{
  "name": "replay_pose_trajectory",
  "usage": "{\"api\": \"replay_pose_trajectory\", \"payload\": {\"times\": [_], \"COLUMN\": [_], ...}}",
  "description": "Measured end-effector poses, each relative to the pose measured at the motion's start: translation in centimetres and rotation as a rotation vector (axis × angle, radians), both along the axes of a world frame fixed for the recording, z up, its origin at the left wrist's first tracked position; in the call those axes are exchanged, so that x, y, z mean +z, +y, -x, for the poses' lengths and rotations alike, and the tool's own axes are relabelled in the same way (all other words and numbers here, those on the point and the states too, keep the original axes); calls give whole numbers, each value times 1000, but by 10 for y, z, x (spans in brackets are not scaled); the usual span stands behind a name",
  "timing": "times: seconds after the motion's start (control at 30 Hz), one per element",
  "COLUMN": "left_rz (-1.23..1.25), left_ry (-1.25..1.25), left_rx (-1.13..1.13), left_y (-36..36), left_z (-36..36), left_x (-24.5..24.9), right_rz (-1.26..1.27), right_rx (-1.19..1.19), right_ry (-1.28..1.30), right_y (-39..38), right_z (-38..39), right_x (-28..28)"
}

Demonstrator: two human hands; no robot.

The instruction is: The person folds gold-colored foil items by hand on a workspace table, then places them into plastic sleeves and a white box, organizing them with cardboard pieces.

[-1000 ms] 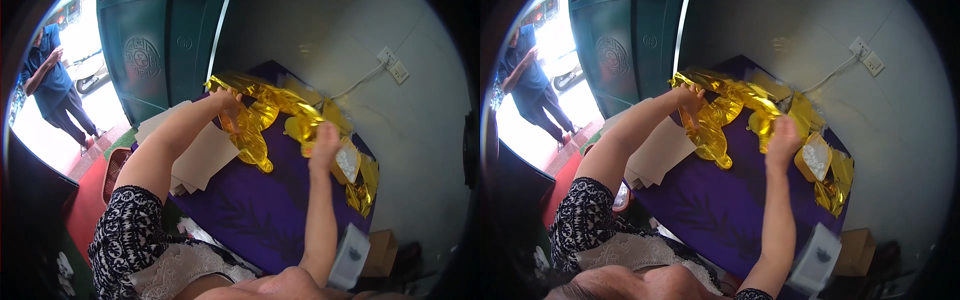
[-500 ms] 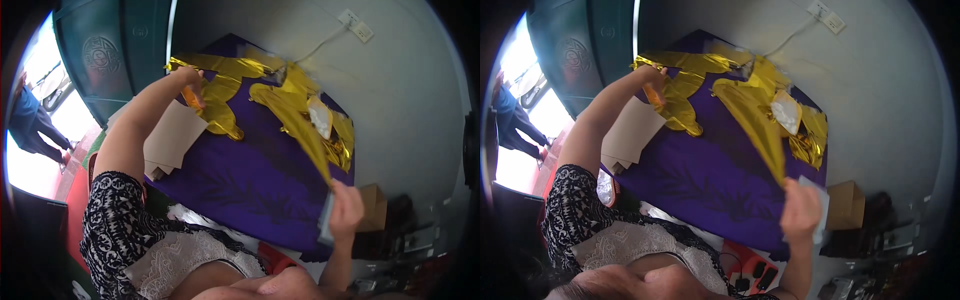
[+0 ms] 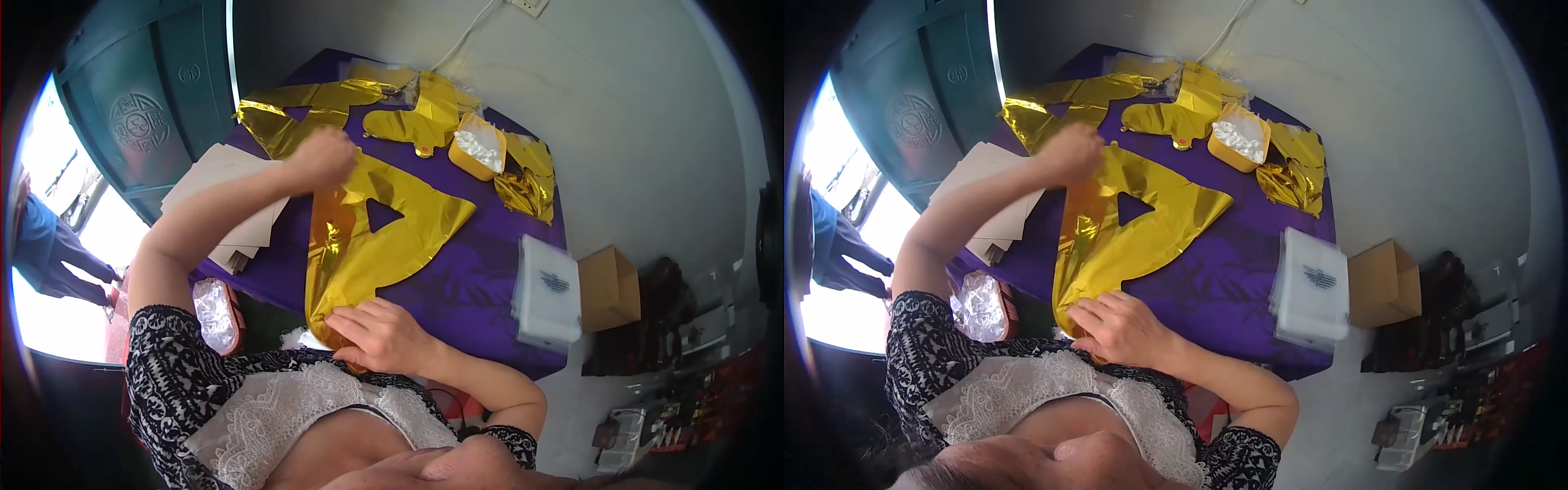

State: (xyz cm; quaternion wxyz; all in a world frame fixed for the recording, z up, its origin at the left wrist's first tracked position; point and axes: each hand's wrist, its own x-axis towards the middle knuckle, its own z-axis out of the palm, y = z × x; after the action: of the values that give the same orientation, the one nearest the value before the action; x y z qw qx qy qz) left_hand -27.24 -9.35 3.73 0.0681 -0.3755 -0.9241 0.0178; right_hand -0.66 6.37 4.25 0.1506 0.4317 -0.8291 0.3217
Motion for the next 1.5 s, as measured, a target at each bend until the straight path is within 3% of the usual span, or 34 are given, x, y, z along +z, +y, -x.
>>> {"api": "replay_pose_trajectory", "payload": {"times": [0.07, 0.1, 0.17, 0.2, 0.33, 0.4, 0.5, 0.53, 0.7, 0.8, 0.9, 1.0, 1.03, 1.27, 1.3, 1.5], "left_rz": [-114, 75, 42, 23, 77, 71, 132, 142, 301, 249, 195, 169, 153, 236, 271, 145], "left_ry": [-106, -134, -183, -204, -236, -191, -221, -202, -347, -338, -324, -278, -259, -261, -266, -517], "left_rx": [-74, -162, -133, -118, -70, -65, -120, -151, -293, -472, -533, -608, -626, -752, -759, -681], "left_y": [19, 25, 29, 30, 30, 29, 22, 17, 19, 27, 37, 45, 45, 37, 36, 26], "left_z": [-32, -49, -76, -87, -102, -106, -109, -109, -106, -101, -105, -105, -105, -92, -90, -106], "left_x": [-10, 0, 1, -1, -26, -39, -41, -44, -24, -23, -21, -16, -17, -13, -10, -6], "right_rz": [-29, -88, -143, -57, -280, -175, -382, -343, -170, -72, -247, -758, -727, -683, -730, -803], "right_rx": [-35, -95, -435, -542, -991, -861, -740, -738, -785, -835, -991, -1087, -1081, -736, -713, -616], "right_ry": [42, 59, 98, 125, -116, -272, -415, -443, -626, -661, -650, -484, -603, -302, -376, -386], "right_y": [19, 35, 68, 87, 171, 196, 199, 195, 170, 161, 181, 180, 174, 145, 141, 148], "right_z": [17, 27, 52, 72, 142, 162, 164, 158, 73, 21, -7, -22, -25, 11, 20, 58], "right_x": [4, -2, -4, -16, -53, -54, -35, -28, 68, 101, 91, 76, 79, 39, 37, 6]}}
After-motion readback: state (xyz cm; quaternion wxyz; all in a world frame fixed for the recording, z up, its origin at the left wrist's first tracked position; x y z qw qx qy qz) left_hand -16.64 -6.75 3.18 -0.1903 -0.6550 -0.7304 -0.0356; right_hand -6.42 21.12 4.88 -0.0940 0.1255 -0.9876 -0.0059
